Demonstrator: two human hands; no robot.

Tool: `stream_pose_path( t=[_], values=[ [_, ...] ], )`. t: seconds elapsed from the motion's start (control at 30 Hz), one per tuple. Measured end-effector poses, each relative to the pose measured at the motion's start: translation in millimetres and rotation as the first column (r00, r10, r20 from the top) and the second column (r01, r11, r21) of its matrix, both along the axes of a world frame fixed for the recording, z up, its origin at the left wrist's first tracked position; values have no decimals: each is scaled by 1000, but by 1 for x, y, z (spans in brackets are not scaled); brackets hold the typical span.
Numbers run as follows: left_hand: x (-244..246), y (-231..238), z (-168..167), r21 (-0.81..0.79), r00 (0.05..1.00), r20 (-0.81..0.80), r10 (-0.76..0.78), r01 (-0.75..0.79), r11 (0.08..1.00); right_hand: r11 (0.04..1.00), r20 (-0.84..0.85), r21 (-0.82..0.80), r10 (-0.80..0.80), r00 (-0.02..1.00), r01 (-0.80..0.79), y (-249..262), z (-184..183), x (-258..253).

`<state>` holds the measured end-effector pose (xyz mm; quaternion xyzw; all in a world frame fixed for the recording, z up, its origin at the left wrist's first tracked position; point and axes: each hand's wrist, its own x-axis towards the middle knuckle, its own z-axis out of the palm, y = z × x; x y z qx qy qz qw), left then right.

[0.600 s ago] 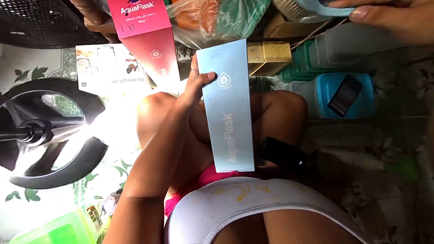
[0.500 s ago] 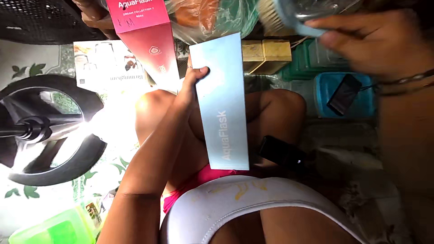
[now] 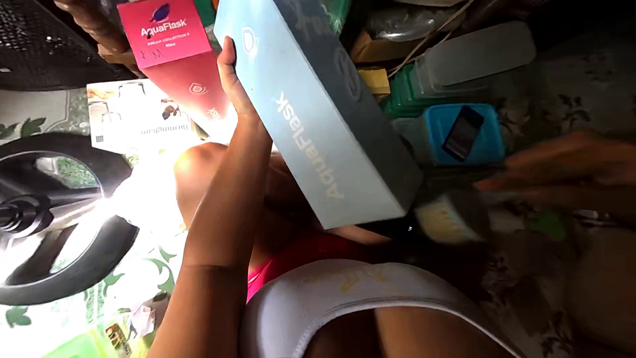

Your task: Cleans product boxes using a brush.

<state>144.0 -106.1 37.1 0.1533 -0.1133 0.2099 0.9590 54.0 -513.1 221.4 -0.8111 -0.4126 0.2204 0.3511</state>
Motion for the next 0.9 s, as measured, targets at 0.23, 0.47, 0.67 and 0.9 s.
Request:
stream_pose_path(
  t=[0.23, 0.47, 0.67, 0.9],
  values=[
    [-37, -62, 25, -108, 867, -498, -18, -42, 993, 860, 538, 360, -509, 672, 362, 55, -46, -62],
    [-59, -51, -7, -141, 781, -625, 6, -120, 983, 799, 604, 290, -579, 547, 526, 6, -133, -57],
    [-64, -51, -6, -40, 747, -655, 113, -184, 982, 671, 484, 480, -740, 468, 565, 45, -101, -70],
    [-71, -49, 1, 11, 684, -721, 110, -148, 989, 760, 582, 353, -635, 508, 545, 60, -111, -47]
  ],
)
